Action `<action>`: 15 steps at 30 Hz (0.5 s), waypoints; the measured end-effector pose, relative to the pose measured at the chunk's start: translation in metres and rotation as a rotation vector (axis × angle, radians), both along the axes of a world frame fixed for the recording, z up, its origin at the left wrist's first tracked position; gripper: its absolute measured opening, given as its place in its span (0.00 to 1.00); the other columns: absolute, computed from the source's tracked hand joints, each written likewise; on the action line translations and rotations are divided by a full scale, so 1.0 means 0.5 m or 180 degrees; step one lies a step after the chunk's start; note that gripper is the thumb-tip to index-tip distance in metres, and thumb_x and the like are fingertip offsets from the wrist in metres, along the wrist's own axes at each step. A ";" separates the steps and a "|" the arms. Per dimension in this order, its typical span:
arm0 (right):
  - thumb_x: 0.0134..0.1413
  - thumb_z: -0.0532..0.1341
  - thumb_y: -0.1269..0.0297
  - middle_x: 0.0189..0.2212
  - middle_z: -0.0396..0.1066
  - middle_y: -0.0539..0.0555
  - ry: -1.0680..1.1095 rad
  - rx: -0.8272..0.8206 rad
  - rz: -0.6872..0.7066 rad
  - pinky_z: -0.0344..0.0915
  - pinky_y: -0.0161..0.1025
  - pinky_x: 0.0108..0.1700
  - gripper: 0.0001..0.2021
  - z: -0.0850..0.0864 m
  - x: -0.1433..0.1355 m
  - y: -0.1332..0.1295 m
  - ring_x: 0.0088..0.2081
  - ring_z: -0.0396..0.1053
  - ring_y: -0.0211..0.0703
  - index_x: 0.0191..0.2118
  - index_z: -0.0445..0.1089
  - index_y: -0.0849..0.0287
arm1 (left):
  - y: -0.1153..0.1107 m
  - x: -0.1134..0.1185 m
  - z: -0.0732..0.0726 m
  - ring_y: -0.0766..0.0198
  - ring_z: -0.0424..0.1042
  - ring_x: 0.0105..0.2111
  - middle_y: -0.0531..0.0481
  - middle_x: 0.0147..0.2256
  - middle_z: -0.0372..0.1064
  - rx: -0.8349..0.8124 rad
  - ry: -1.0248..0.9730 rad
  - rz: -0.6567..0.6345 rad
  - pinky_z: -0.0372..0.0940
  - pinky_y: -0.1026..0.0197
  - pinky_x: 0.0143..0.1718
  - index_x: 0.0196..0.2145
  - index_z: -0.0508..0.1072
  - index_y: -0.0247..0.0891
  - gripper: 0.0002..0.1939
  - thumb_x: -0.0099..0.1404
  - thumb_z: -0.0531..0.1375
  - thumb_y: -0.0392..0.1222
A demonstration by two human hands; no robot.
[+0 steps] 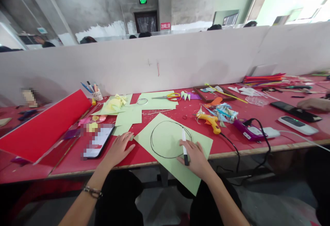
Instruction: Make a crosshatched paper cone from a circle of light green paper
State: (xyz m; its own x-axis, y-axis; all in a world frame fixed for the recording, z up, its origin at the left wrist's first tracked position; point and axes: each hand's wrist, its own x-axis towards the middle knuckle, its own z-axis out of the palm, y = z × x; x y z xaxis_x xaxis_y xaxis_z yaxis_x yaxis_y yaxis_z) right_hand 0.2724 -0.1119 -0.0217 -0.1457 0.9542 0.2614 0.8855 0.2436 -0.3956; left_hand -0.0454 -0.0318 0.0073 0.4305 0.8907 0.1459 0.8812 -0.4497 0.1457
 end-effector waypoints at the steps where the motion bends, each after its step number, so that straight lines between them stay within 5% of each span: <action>1: 0.46 0.56 0.56 0.49 0.65 0.57 0.0031 -0.0037 0.0095 0.47 0.60 0.53 0.16 0.001 0.009 0.001 0.51 0.61 0.52 0.43 0.58 0.53 | -0.003 0.008 0.001 0.56 0.51 0.56 0.41 0.56 0.53 -0.0043 -0.0063 -0.0014 0.47 0.50 0.56 0.56 0.53 0.36 0.26 0.64 0.44 0.51; 9: 0.47 0.56 0.59 0.51 0.63 0.56 0.0267 -0.0312 0.0689 0.42 0.59 0.56 0.17 0.028 0.028 0.036 0.52 0.61 0.49 0.46 0.57 0.52 | -0.037 0.073 -0.001 0.55 0.50 0.57 0.44 0.57 0.51 -0.0134 -0.0042 -0.0223 0.42 0.46 0.57 0.56 0.53 0.39 0.28 0.62 0.46 0.55; 15: 0.51 0.53 0.59 0.42 0.69 0.54 0.0753 -0.0283 0.0444 0.52 0.55 0.53 0.13 0.052 -0.007 0.067 0.42 0.67 0.48 0.44 0.60 0.51 | -0.039 0.073 -0.017 0.52 0.53 0.55 0.40 0.55 0.54 -0.0008 0.0008 0.0164 0.52 0.50 0.52 0.54 0.56 0.35 0.27 0.62 0.47 0.52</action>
State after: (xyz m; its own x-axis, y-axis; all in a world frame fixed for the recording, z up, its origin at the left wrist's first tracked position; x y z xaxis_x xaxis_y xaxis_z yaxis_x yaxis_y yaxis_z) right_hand 0.2690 -0.0782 0.0041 -0.2220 0.9499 0.2200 0.7264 0.3116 -0.6126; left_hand -0.0090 -0.0512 -0.0013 0.3844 0.9121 0.1426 0.9035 -0.4034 0.1447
